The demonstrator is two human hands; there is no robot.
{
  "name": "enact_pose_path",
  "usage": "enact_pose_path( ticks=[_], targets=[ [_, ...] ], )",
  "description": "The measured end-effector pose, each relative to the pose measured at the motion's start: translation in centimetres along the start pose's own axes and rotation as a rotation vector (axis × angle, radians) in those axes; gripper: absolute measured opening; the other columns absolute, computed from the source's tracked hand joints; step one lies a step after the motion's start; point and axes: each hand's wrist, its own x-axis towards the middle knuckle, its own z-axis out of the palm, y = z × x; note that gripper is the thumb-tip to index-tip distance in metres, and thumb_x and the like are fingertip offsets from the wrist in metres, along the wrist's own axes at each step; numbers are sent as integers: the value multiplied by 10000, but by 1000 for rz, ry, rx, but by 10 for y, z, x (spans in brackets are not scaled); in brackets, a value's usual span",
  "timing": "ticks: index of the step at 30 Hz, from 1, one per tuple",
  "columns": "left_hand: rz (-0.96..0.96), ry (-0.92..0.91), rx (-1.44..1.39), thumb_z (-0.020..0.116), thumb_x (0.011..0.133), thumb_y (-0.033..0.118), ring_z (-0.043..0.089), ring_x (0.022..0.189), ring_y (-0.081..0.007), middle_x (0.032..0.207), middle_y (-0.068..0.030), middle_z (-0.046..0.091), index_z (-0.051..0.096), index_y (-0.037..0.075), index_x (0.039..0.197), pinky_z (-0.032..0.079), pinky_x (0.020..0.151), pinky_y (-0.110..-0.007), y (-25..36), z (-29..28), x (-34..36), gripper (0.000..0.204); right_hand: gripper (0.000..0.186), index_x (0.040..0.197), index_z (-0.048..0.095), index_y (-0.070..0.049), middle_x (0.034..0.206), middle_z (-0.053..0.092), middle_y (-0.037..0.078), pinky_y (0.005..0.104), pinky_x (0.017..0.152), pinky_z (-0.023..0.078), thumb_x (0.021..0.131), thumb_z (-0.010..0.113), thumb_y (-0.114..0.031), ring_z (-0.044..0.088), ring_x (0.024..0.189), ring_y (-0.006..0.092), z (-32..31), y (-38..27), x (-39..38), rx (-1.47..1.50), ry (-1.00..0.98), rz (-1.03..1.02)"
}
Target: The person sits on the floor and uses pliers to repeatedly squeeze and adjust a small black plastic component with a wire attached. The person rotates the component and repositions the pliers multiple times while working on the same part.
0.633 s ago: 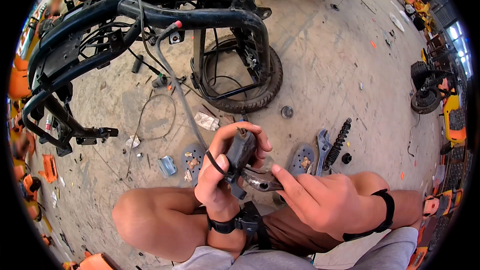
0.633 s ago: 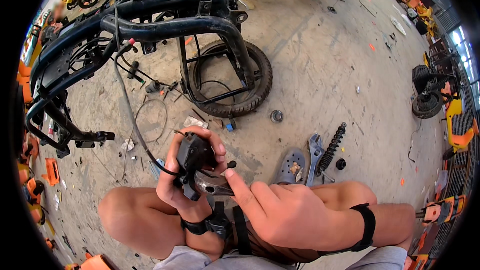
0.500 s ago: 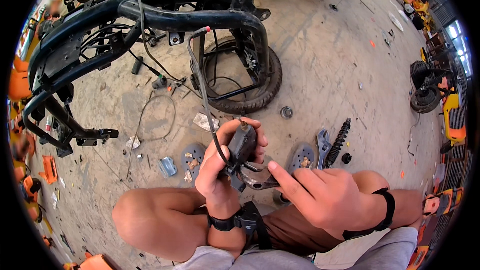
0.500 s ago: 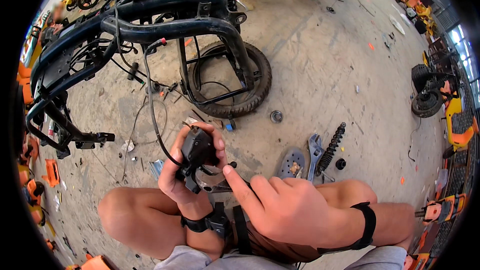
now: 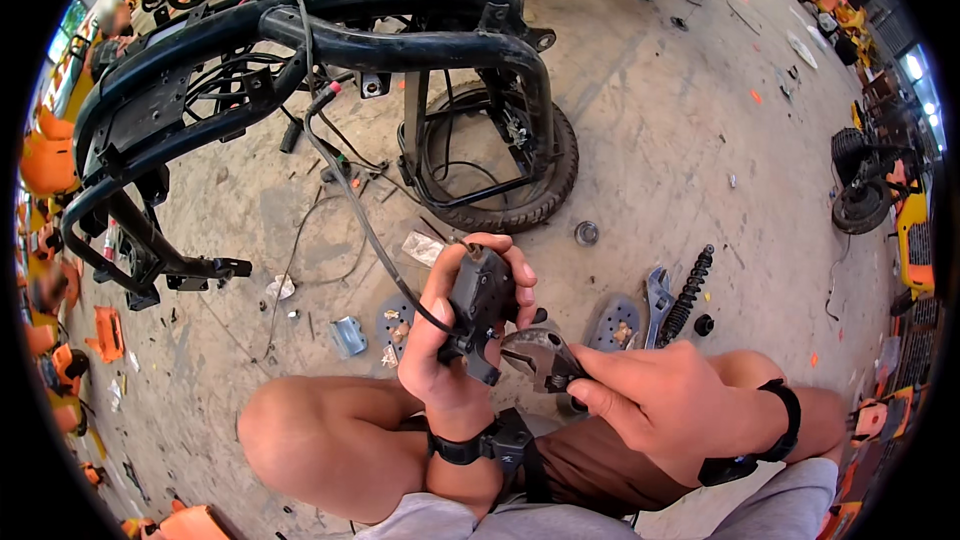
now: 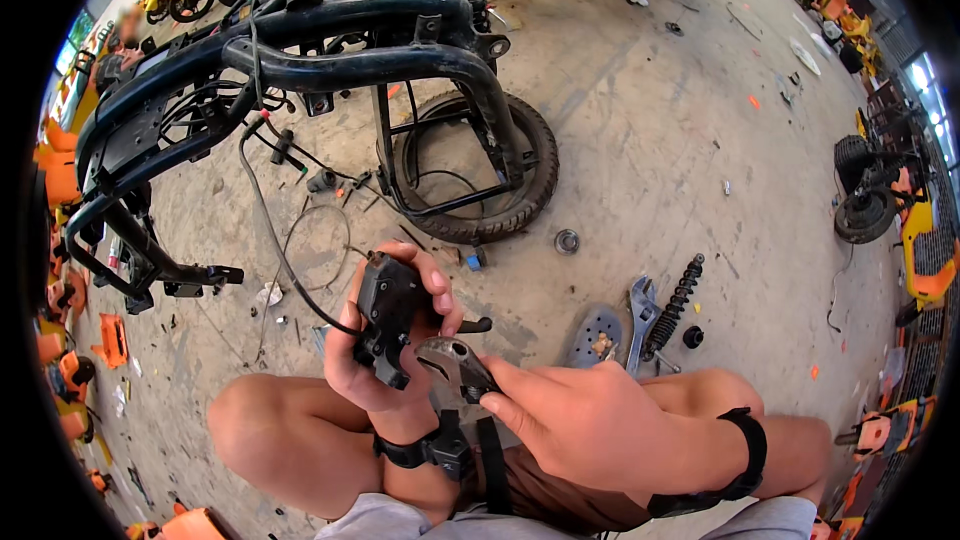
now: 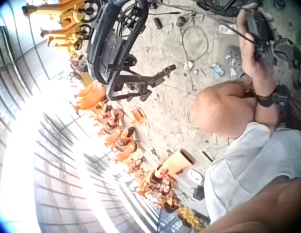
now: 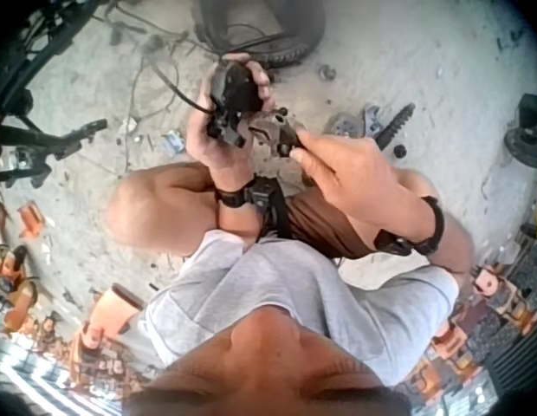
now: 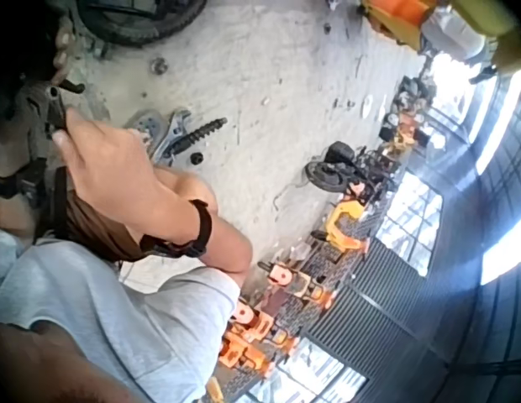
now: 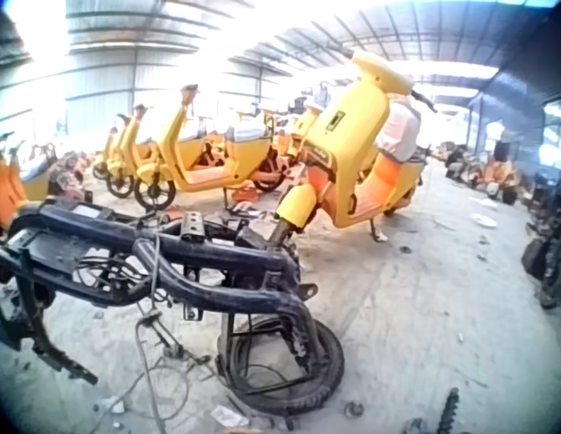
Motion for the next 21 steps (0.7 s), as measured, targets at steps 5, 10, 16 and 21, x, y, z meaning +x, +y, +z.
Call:
enact_pose_path(
  ticks=[5,10,16,21],
  targets=[
    [31,-16,79,517,869,485,513,853,-264,1010,-210,533,437,-61,1254,435,713,-381,2,2,-5,672,221,971,637,25,610,608,93,317,481,452,978,572,-185,576,502,206,-11,-6,9,472,-174,342],
    [36,14,113,525,874,482,513,856,-261,1008,-212,532,433,-62,1256,437,731,-373,3,5,-7,671,263,804,577,6,605,605,91,301,495,447,994,539,-172,574,507,160,-20,-12,16,583,-265,468],
    [45,0,94,536,868,475,510,845,-254,1006,-215,529,429,-66,1256,432,715,-349,1,3,-6,674,241,897,613,23,629,627,99,306,511,458,990,552,-191,599,529,172,-18,-11,12,561,-273,447],
    [46,14,186,550,844,475,509,832,-244,1006,-217,530,435,-79,1247,426,706,-332,3,6,-7,695,228,1032,640,30,671,635,151,331,526,477,966,589,-182,625,558,265,-14,-12,9,511,-194,405]
  ],
)
